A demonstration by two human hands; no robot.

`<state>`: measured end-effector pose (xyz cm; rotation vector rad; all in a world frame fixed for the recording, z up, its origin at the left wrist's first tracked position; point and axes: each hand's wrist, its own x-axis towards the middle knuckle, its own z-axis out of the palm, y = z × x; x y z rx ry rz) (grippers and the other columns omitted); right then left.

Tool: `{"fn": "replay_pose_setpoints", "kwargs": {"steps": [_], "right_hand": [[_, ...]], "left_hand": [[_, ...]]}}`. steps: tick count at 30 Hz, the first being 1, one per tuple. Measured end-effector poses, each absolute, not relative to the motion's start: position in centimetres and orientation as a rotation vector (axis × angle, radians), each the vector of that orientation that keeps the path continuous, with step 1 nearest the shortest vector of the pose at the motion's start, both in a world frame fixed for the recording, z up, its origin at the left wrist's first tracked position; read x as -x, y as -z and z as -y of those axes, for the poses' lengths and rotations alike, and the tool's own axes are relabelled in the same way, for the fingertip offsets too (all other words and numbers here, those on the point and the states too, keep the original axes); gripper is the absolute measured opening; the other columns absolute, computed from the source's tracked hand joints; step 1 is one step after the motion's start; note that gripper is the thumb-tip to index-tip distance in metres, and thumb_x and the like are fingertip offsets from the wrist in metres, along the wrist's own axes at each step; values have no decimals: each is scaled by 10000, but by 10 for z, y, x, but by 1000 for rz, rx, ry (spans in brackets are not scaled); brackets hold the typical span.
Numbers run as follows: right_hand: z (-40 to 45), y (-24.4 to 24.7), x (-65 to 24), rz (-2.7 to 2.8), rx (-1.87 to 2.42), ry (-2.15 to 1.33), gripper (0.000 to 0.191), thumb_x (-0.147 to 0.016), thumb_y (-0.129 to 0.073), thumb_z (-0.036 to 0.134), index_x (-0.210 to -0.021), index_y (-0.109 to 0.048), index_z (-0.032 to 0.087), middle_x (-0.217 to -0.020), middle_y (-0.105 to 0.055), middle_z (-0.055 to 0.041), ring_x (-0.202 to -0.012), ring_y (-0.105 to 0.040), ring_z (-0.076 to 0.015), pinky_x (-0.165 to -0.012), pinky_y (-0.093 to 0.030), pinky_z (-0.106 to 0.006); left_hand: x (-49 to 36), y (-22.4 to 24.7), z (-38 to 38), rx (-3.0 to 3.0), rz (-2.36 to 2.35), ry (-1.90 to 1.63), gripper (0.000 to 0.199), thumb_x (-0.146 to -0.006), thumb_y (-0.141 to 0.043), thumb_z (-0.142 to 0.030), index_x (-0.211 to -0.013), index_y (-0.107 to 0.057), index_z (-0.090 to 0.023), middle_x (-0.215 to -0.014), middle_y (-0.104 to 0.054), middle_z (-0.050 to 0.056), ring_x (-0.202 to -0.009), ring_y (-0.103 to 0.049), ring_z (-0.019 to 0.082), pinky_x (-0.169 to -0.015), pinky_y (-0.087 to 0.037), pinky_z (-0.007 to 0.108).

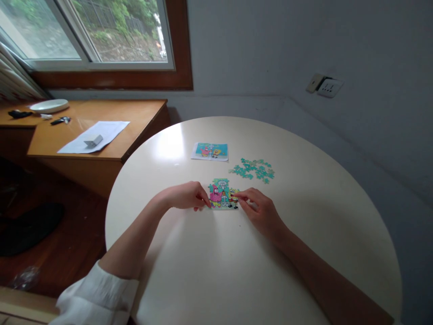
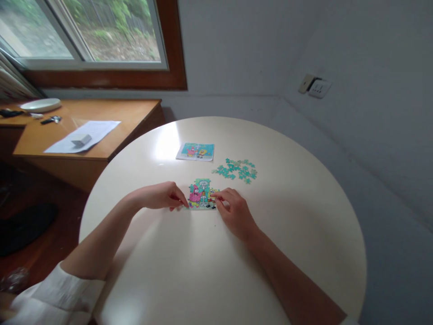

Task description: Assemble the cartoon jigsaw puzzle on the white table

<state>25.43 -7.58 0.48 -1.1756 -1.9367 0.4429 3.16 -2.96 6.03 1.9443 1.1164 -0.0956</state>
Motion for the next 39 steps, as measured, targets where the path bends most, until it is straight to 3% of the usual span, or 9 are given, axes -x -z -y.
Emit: {"fn": "replay_pose_setpoints", "kwargs": {"steps": [6, 17, 27, 32, 39], "right_hand": [[72, -2, -258, 1937, 1258, -397, 163, -790, -463, 147, -848, -609, 189, -811, -603, -59, -787, -552, -181, -724, -452, -329], [67, 10, -261, 1951, 1423, -292, 246, -781, -435, 172, -950, -614, 158, -907, -608, -102, -866, -535, -231, -792, -422, -407], [66, 15, -262, 1971, 1436, -248, 282, -782, -405, 152, -953, -628, 177, -892, -597, -95, -864, -530, -231, -795, -421, -400], [65, 20, -264, 1969, 1417, -215, 308, -770, -408, 139, -977, -627, 202, -891, -589, -85, -867, -527, -227, -798, -420, -394], [64, 17, -264, 1959, 1409, -245, 269, -773, -424, 173, -963, -613, 181, -906, -586, -93, -880, -528, -232, -803, -417, -404]], "left_hand": [[-29, -64, 28, -1998, -1192, -45, 325, -647, -453, -167, -850, -706, -190, -568, -570, -1, -503, -479, 98, -457, -331, 196], [-31, -62, 30, -1918, -1212, 69, 369, -597, -450, -146, -858, -707, -190, -569, -565, 2, -478, -459, 93, -444, -319, 193], [-33, -61, 30, -1954, -1198, 32, 339, -592, -454, -147, -819, -703, -185, -539, -535, -14, -454, -419, 83, -434, -298, 197], [-33, -59, 26, -2020, -1411, -476, 241, -642, -431, -170, -728, -655, -154, -501, -496, -18, -460, -404, 82, -455, -312, 205], [-18, -56, 9, -1756, -1643, -1123, 217, -662, -439, -180, -775, -618, -135, -493, -486, -27, -483, -470, 97, -497, -358, 213]]}}
